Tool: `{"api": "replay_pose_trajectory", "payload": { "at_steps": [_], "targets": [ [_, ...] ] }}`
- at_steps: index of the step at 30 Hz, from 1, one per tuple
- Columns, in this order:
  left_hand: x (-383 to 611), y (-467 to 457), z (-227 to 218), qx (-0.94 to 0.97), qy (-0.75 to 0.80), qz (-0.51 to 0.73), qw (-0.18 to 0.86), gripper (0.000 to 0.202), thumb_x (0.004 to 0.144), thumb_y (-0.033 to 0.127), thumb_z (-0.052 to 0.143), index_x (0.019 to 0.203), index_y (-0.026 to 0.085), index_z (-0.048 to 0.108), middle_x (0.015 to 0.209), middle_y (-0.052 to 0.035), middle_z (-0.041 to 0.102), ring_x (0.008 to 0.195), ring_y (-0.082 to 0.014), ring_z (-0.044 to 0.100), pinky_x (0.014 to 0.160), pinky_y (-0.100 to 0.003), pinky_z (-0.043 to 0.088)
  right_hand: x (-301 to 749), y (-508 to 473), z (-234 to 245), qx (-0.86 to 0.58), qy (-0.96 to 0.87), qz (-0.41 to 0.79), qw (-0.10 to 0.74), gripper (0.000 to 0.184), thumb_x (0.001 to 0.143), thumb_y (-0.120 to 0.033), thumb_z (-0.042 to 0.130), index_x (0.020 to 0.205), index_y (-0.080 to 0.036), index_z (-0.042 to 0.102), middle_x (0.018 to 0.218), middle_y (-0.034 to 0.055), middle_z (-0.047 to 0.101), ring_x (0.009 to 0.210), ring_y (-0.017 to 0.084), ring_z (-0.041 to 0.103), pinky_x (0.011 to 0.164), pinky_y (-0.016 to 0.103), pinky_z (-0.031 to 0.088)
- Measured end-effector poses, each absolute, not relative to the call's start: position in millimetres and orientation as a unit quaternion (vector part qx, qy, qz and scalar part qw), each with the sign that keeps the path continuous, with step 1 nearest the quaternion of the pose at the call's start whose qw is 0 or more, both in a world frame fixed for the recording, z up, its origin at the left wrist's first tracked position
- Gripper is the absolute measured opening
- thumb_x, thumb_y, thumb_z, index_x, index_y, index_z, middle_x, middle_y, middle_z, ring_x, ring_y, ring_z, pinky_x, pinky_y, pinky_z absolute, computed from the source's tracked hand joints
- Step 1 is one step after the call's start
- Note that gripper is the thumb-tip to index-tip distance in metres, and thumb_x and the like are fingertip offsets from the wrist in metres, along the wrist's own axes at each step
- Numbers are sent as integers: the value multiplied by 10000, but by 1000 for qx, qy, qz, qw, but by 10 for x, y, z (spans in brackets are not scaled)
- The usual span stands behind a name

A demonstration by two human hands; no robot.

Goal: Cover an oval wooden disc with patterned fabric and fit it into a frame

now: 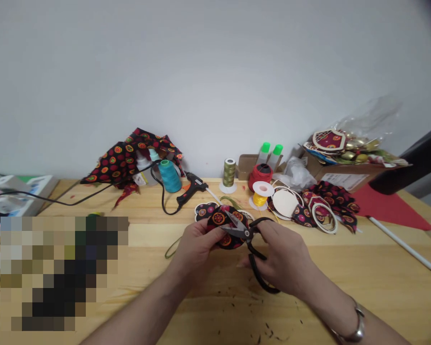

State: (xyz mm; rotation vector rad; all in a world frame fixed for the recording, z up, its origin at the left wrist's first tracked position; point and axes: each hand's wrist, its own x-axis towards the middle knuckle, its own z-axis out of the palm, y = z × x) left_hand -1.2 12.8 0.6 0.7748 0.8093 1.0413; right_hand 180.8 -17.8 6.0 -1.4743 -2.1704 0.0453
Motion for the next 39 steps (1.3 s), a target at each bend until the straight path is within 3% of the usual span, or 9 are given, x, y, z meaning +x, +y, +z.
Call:
{"api": "replay_pose_trajectory", "payload": {
  "at_steps": [10,27,39],
  "targets": [
    [-19,130,-21,365,367,470,715,182,698,196,732,874,147,737,819,-42,764,731,-141,688,713,-229,538,1815,-177,37,-538,-801,-44,259,288,759,-441,562,824,-162,598,715,56,660,654,217,638,546,292,384],
    [-11,141,-16,385,405,462,688,184,650,244,759,798,134,742,727,-38,747,648,-134,654,663,-233,526,1828,-168,9,-543,-798,-74,252,285,730,-441,614,785,-162,604,705,54,664,649,209,626,548,290,372],
    [-14,127,-1,405,404,461,679,171,687,234,728,828,139,742,789,-46,756,702,-159,668,707,-265,530,1850,-171,5,-537,-803,-82,244,246,723,-388,624,812,-159,604,723,59,672,655,210,625,549,292,384]
  ]
}}
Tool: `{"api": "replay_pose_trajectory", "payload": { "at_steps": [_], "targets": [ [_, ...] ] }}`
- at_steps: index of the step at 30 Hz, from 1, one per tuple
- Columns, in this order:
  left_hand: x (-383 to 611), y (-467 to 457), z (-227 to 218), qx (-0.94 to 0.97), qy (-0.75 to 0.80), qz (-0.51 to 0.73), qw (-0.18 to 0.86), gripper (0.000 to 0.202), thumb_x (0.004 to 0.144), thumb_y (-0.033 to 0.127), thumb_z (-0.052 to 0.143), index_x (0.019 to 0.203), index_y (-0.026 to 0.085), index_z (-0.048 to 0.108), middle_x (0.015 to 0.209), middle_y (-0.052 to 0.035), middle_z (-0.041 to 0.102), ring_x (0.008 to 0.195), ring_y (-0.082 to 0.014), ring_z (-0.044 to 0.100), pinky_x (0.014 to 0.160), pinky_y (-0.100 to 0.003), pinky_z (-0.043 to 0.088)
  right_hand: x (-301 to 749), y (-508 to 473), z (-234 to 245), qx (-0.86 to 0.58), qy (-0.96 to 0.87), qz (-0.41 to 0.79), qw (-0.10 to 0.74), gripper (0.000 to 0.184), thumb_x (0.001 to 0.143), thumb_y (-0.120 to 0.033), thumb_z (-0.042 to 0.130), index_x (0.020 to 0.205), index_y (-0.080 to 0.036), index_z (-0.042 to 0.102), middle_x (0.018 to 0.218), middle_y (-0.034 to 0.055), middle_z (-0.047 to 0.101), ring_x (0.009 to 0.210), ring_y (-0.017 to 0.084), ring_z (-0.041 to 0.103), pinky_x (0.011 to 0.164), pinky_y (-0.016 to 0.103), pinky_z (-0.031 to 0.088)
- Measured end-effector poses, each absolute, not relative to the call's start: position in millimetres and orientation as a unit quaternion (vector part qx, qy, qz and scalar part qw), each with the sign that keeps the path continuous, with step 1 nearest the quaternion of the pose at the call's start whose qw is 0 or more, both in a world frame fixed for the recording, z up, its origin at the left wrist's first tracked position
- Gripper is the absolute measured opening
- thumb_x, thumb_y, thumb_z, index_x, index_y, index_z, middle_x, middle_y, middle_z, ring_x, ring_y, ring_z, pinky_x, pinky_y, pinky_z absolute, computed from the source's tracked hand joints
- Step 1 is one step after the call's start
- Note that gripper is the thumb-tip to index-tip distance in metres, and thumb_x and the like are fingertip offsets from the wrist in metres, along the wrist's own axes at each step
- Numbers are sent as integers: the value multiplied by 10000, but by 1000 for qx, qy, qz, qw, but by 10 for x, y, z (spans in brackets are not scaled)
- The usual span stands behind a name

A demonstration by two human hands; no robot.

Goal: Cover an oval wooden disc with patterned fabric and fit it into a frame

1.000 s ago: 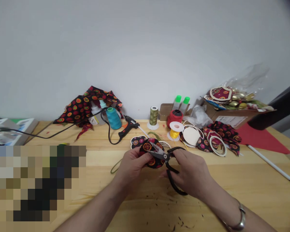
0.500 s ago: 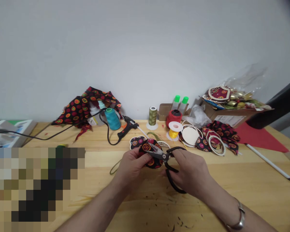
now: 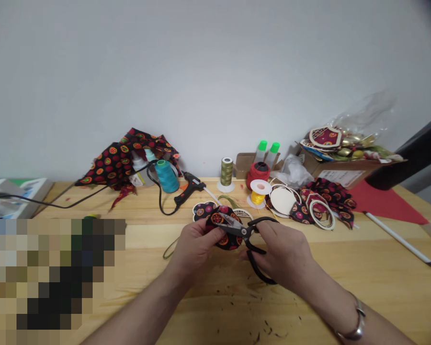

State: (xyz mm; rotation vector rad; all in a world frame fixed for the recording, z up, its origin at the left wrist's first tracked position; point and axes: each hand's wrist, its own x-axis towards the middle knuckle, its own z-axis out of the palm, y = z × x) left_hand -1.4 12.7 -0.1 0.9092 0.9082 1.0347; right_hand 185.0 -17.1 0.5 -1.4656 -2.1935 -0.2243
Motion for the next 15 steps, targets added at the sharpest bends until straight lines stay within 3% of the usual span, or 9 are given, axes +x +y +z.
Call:
{"api": "replay_pose_trajectory", "payload": {
  "at_steps": [15],
  "targets": [
    [-28,122,-13,395,389,475,683,172,689,213,740,854,168,741,819,-5,762,742,-129,675,742,-222,519,1860,-171,-10,-533,-803,-86,252,289,724,-440,648,764,-156,608,682,59,668,612,205,624,508,282,346]
  ]
}}
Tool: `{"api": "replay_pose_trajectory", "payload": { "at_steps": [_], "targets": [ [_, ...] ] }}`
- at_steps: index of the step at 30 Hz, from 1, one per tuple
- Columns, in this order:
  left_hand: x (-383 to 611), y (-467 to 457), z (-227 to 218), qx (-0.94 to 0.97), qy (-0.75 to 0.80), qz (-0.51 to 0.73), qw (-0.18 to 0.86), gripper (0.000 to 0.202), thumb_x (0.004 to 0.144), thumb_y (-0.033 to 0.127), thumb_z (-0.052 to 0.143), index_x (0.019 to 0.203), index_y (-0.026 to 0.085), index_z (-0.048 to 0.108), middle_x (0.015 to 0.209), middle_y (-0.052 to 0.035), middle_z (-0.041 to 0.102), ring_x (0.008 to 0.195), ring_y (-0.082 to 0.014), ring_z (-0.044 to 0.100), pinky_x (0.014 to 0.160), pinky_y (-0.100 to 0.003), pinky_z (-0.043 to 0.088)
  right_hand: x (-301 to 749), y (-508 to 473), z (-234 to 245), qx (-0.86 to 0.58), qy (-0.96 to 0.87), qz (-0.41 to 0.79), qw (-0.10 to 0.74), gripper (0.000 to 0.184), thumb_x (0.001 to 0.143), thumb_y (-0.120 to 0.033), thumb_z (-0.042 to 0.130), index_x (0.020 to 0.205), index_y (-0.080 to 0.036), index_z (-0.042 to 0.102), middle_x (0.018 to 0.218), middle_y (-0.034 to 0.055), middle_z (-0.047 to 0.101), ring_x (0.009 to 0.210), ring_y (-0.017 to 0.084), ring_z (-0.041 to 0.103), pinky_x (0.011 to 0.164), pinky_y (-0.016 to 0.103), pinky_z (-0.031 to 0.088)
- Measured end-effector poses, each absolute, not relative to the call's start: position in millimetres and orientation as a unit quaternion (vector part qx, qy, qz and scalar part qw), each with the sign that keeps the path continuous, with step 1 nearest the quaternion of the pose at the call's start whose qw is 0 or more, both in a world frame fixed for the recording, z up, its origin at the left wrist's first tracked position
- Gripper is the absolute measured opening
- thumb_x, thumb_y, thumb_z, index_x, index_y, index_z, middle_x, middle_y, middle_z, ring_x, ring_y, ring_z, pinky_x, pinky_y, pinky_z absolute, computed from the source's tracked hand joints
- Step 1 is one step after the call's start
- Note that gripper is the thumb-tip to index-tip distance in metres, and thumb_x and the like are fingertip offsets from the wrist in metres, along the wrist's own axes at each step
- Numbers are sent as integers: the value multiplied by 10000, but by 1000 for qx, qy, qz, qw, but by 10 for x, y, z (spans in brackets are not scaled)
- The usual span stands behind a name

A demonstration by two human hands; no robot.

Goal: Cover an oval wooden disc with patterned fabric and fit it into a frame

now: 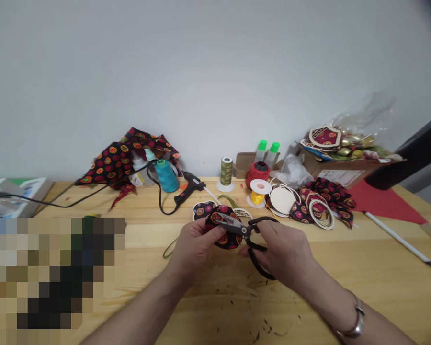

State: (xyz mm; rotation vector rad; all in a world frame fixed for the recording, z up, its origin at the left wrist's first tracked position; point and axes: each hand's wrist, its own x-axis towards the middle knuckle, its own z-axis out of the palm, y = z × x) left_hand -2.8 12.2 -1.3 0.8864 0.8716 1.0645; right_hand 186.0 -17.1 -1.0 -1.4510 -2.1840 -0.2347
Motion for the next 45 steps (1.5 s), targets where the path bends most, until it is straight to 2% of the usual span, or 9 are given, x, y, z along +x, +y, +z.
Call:
{"api": "replay_pose_trajectory", "payload": {
  "at_steps": [3,7,11,14,21,26,31,36,45],
  "targets": [
    [-24,121,-7,387,390,469,691,199,693,215,737,884,157,734,842,-25,764,766,-147,684,776,-248,517,1859,-164,25,-566,-779,-23,268,294,735,-467,622,733,-175,590,622,43,644,567,190,591,486,271,332],
    [-5,122,-8,365,400,448,711,255,689,229,739,920,125,718,871,-79,759,764,-180,691,743,-284,534,1855,-114,42,-606,-680,227,346,271,741,-446,591,649,-205,511,551,-11,569,488,133,483,459,242,341],
    [13,114,-6,359,403,442,717,271,677,223,747,927,127,711,877,-82,753,743,-176,690,710,-279,542,1807,-63,-21,-543,-559,455,431,292,638,-402,697,669,-198,490,608,-24,564,530,115,470,488,237,368],
    [21,106,-4,354,397,445,721,308,652,206,762,948,144,704,899,-68,749,758,-176,688,728,-289,542,1763,-50,-76,-505,-497,532,464,329,592,-362,739,691,-197,472,682,-16,591,526,101,461,476,232,347],
    [20,75,-4,379,377,404,742,273,658,208,764,922,155,723,835,-53,755,697,-142,675,668,-237,530,1779,-54,-78,-497,-485,527,490,255,622,-277,701,697,-188,473,612,-56,501,500,84,412,468,229,333],
    [39,63,37,401,396,398,724,222,674,211,752,888,156,740,859,-53,760,749,-145,679,722,-223,518,1762,-63,-36,-506,-510,508,475,227,622,-265,679,691,-192,476,599,-57,491,498,88,412,469,231,337],
    [33,66,44,382,414,385,731,243,705,285,722,908,151,733,836,-80,756,689,-168,676,552,-219,518,1767,-39,-52,-493,-495,511,500,243,627,-276,682,676,-191,460,633,-43,503,509,87,418,463,229,335],
    [17,73,0,377,398,384,743,284,749,332,677,941,128,721,826,-111,747,649,-167,668,559,-237,509,1798,-27,-92,-494,-473,524,508,254,650,-305,696,706,-185,480,630,-48,503,505,81,409,469,227,321],
    [22,73,8,425,402,382,715,170,699,242,731,859,184,726,749,-13,739,618,-103,627,588,-187,459,1772,-61,-46,-488,-519,519,472,239,652,-291,694,705,-189,484,560,-79,445,488,82,395,463,228,301]
  ]
}}
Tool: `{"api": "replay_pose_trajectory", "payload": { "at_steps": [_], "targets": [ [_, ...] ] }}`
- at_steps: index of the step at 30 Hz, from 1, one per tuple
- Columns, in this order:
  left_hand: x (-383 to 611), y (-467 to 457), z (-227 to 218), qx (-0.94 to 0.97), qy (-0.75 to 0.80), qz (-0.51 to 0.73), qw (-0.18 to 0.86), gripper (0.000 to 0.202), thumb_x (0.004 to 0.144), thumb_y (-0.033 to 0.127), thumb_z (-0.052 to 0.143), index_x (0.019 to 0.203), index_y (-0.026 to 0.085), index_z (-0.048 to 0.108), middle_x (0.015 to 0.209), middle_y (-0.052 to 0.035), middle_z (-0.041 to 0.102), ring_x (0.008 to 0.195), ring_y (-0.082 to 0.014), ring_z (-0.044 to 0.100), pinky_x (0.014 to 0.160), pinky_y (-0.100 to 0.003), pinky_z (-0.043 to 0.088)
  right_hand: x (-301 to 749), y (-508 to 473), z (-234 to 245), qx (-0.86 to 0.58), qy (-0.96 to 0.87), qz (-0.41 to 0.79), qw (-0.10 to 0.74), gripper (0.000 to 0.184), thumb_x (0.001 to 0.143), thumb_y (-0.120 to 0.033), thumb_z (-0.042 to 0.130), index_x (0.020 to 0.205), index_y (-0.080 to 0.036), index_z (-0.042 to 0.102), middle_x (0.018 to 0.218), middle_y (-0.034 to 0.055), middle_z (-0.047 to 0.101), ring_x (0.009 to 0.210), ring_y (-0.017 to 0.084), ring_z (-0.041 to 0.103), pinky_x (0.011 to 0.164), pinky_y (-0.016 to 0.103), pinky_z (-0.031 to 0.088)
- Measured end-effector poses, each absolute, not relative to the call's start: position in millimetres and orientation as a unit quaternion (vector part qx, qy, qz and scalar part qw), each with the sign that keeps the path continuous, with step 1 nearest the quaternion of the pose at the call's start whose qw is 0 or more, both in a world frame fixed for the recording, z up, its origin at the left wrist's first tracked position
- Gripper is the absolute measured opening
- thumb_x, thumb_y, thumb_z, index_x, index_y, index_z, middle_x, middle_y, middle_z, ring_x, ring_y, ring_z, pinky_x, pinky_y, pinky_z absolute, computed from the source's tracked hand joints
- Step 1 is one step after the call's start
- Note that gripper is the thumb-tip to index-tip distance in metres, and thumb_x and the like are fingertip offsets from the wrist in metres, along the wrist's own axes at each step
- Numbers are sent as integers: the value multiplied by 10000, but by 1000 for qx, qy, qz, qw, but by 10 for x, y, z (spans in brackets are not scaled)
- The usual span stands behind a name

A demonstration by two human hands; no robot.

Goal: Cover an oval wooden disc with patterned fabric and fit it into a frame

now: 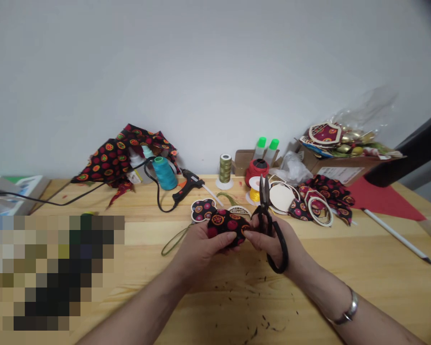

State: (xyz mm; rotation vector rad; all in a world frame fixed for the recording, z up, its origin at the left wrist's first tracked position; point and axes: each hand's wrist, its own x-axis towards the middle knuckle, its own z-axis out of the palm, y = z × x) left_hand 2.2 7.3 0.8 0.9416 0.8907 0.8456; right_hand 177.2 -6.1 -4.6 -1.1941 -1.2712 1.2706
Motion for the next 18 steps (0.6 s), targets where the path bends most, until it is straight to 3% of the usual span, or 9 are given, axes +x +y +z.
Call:
{"api": "replay_pose_trajectory", "payload": {
  "at_steps": [14,18],
  "targets": [
    [41,70,32,473,412,376,682,175,660,173,726,833,201,731,735,37,709,640,-90,566,629,-194,415,1786,-63,-85,-505,-531,505,455,236,655,-277,683,720,-194,472,569,-80,433,514,87,397,496,234,303],
    [31,67,-2,443,405,384,702,191,661,165,707,852,176,719,740,8,709,648,-108,575,611,-209,421,1797,-74,-98,-503,-540,498,455,230,665,-278,675,723,-197,468,580,-78,434,520,88,394,501,234,303]
  ]
}}
